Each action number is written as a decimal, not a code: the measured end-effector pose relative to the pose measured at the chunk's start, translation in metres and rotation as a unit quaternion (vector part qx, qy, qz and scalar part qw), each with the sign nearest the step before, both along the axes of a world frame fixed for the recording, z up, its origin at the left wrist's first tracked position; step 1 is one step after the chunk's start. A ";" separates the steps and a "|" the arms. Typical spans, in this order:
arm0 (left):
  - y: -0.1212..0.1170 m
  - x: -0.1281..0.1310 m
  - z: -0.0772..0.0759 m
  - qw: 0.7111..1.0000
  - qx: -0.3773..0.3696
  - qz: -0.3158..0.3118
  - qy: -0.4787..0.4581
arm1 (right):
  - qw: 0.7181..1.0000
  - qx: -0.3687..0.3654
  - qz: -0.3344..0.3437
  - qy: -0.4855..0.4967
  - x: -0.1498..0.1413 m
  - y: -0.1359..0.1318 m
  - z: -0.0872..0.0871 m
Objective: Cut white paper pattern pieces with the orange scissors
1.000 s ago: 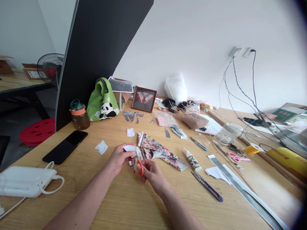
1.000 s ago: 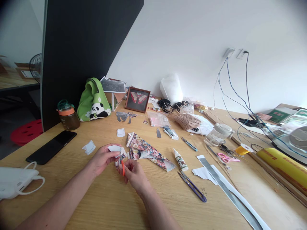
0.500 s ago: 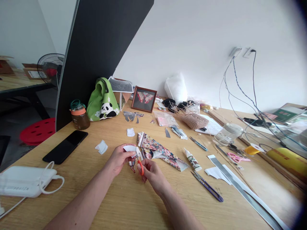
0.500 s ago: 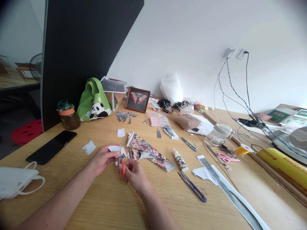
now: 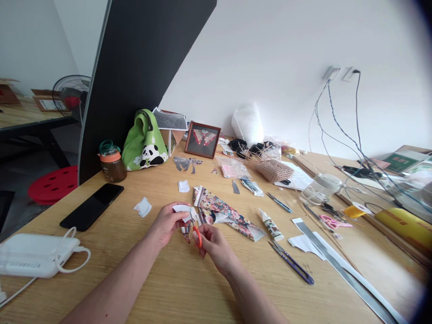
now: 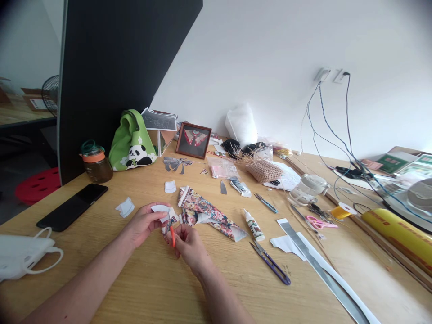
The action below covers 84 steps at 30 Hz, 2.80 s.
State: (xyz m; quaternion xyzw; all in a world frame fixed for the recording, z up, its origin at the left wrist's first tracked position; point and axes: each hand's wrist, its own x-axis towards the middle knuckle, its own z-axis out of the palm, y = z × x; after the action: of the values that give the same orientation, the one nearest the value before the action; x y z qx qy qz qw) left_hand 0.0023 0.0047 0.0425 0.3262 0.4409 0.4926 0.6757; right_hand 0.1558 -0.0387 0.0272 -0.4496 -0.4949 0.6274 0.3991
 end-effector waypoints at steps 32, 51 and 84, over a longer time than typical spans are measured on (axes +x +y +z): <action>0.001 0.000 -0.003 1.000 -0.003 0.004 0.002 | 1.000 0.007 -0.002 0.004 0.000 0.001 -0.005; 0.001 0.001 -0.004 1.000 -0.002 0.001 0.009 | 1.000 -0.004 0.004 0.002 0.000 0.000 -0.002; 0.001 0.001 -0.002 1.000 0.002 0.004 0.005 | 1.000 -0.004 0.007 0.004 0.000 0.000 -0.001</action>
State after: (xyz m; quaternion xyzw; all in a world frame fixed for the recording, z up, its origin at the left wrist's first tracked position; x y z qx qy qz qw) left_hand 0.0032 0.0054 0.0405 0.3282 0.4447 0.4945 0.6708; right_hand 0.1562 -0.0391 0.0258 -0.4451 -0.4942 0.6338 0.3949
